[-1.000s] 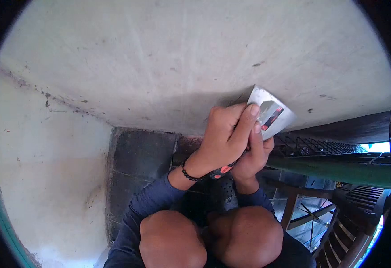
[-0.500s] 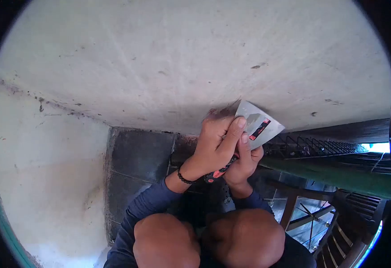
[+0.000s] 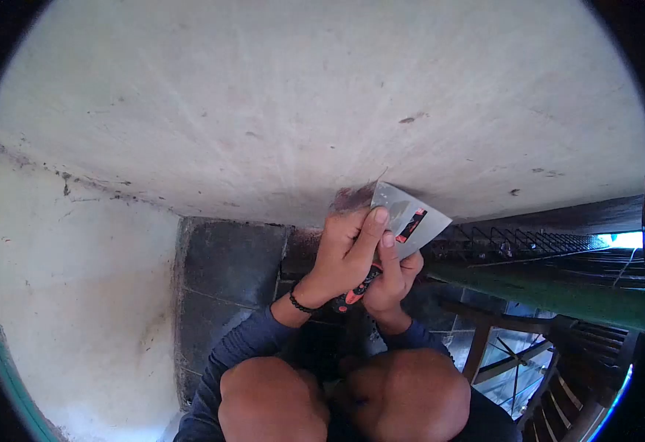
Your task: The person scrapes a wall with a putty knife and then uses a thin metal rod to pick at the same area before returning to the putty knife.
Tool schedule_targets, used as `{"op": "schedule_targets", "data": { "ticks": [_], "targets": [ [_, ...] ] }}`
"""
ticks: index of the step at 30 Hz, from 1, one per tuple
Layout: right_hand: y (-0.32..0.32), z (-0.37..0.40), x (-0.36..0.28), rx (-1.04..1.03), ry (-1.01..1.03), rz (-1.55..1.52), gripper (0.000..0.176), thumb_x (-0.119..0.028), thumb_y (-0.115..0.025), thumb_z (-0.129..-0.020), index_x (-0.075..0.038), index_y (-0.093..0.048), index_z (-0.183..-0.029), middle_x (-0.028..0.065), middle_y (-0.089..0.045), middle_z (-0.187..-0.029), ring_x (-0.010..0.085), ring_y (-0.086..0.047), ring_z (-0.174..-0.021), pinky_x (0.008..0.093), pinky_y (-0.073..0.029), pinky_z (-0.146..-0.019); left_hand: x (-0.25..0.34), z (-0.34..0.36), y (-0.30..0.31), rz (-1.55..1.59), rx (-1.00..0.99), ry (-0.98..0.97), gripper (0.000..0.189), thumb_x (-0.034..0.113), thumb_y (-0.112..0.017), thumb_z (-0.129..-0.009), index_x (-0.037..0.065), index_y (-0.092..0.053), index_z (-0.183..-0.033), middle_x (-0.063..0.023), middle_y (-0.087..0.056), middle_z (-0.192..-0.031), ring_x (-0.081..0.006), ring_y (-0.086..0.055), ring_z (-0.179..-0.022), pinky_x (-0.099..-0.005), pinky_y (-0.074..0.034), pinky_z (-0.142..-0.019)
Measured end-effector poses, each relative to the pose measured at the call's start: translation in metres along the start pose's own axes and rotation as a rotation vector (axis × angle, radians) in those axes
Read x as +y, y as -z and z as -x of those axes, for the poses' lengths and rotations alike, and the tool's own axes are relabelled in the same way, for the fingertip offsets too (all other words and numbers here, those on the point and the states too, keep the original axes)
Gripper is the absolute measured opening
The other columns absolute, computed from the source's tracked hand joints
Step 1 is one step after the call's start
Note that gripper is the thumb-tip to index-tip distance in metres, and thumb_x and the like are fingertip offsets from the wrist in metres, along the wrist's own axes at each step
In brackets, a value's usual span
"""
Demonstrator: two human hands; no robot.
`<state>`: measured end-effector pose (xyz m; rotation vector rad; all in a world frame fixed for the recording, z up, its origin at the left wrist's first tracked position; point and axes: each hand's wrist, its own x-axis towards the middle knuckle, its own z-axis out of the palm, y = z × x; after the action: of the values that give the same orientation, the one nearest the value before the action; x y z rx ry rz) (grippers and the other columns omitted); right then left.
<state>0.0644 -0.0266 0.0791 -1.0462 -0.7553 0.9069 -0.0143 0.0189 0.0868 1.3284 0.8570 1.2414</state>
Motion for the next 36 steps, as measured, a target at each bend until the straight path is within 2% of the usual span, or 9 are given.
{"op": "schedule_targets", "data": {
  "ticks": [5, 14, 17, 20, 23, 26, 29, 32, 36],
  "targets": [
    [-0.008, -0.007, -0.015, -0.036, 0.041, -0.009, 0.017, -0.015, -0.052, -0.092, 0.000, -0.060, -0.098, 0.0043, -0.063, -0.091, 0.0084, -0.056, -0.081, 0.0230, -0.043, -0.070, 0.024, -0.014, 0.006, -0.034, -0.079, -0.065, 0.037, 0.026, -0.046, -0.097, -0.002, -0.060, -0.077, -0.0012, -0.054, -0.059, -0.0042, -0.046, -0.059, -0.0249, -0.038, -0.050],
    [0.000, -0.004, -0.006, -0.042, 0.028, -0.015, 0.016, -0.012, -0.054, -0.092, 0.001, -0.062, -0.097, 0.0030, -0.064, -0.090, 0.0082, -0.056, -0.081, 0.0237, -0.043, -0.072, 0.011, -0.007, 0.003, -0.020, -0.033, -0.024, 0.039, 0.026, -0.046, -0.098, -0.001, -0.059, -0.074, -0.0001, -0.054, -0.058, -0.0039, -0.045, -0.057, -0.0245, -0.038, -0.048],
    [-0.003, -0.004, -0.003, -0.022, 0.032, -0.030, 0.016, -0.012, -0.054, -0.092, 0.001, -0.062, -0.097, 0.0031, -0.064, -0.090, 0.0082, -0.056, -0.080, 0.0237, -0.043, -0.072, 0.011, -0.006, 0.002, -0.007, -0.017, -0.014, 0.034, 0.020, -0.048, -0.096, -0.003, -0.055, -0.071, -0.0074, -0.050, -0.055, -0.0088, -0.043, -0.053, -0.0288, -0.036, -0.047],
    [0.002, -0.002, 0.002, -0.023, 0.006, -0.015, 0.017, -0.013, -0.054, -0.092, 0.001, -0.061, -0.097, 0.0038, -0.064, -0.090, 0.0077, -0.056, -0.079, 0.0226, -0.043, -0.070, -0.003, 0.000, -0.006, 0.066, 0.056, 0.022, 0.033, 0.019, -0.049, -0.095, -0.003, -0.055, -0.071, -0.0074, -0.049, -0.054, -0.0097, -0.043, -0.051, -0.0290, -0.035, -0.047],
    [0.000, -0.004, -0.005, -0.042, 0.018, 0.014, 0.018, -0.016, -0.054, -0.092, 0.000, -0.059, -0.098, 0.0044, -0.063, -0.091, 0.0067, -0.056, -0.077, 0.0205, -0.043, -0.066, 0.007, -0.005, 0.002, -0.021, -0.033, -0.031, 0.038, 0.025, -0.046, -0.097, -0.001, -0.059, -0.074, 0.0003, -0.054, -0.060, -0.0037, -0.043, -0.057, -0.0239, -0.037, -0.048],
    [-0.005, -0.007, -0.017, -0.053, 0.043, 0.014, 0.017, -0.015, -0.054, -0.092, 0.000, -0.059, -0.098, 0.0041, -0.063, -0.090, 0.0069, -0.056, -0.077, 0.0206, -0.044, -0.066, 0.025, -0.012, 0.002, -0.016, -0.033, -0.069, 0.038, 0.027, -0.046, -0.098, -0.001, -0.059, -0.075, 0.0010, -0.054, -0.062, -0.0035, -0.044, -0.060, -0.0237, -0.037, -0.049],
    [-0.006, -0.005, -0.011, -0.032, 0.039, 0.028, 0.016, -0.015, -0.054, -0.092, 0.000, -0.060, -0.097, 0.0035, -0.063, -0.088, 0.0068, -0.056, -0.077, 0.0210, -0.043, -0.068, 0.016, -0.007, 0.001, -0.002, 0.020, -0.045, 0.034, 0.019, -0.049, -0.095, -0.004, -0.055, -0.071, -0.0074, -0.051, -0.055, -0.0098, -0.044, -0.050, -0.0290, -0.035, -0.046],
    [-0.001, 0.000, 0.003, -0.013, 0.027, 0.043, 0.016, -0.015, -0.054, -0.092, 0.000, -0.060, -0.095, 0.0031, -0.063, -0.086, 0.0066, -0.055, -0.077, 0.0216, -0.042, -0.069, -0.005, 0.002, -0.008, 0.066, 0.114, -0.007, 0.034, 0.019, -0.049, -0.095, -0.004, -0.055, -0.070, -0.0070, -0.050, -0.054, -0.0092, -0.043, -0.049, -0.0287, -0.034, -0.045],
    [-0.007, -0.001, -0.014, -0.010, 0.023, 0.026, 0.016, -0.015, -0.054, -0.092, 0.000, -0.060, -0.095, 0.0029, -0.063, -0.088, 0.0067, -0.054, -0.077, 0.0220, -0.042, -0.070, 0.009, -0.003, -0.001, 0.050, 0.019, -0.011, 0.034, 0.018, -0.049, -0.095, -0.003, -0.055, -0.069, -0.0054, -0.050, -0.054, -0.0071, -0.042, -0.050, -0.0282, -0.034, -0.044]
  ]
}}
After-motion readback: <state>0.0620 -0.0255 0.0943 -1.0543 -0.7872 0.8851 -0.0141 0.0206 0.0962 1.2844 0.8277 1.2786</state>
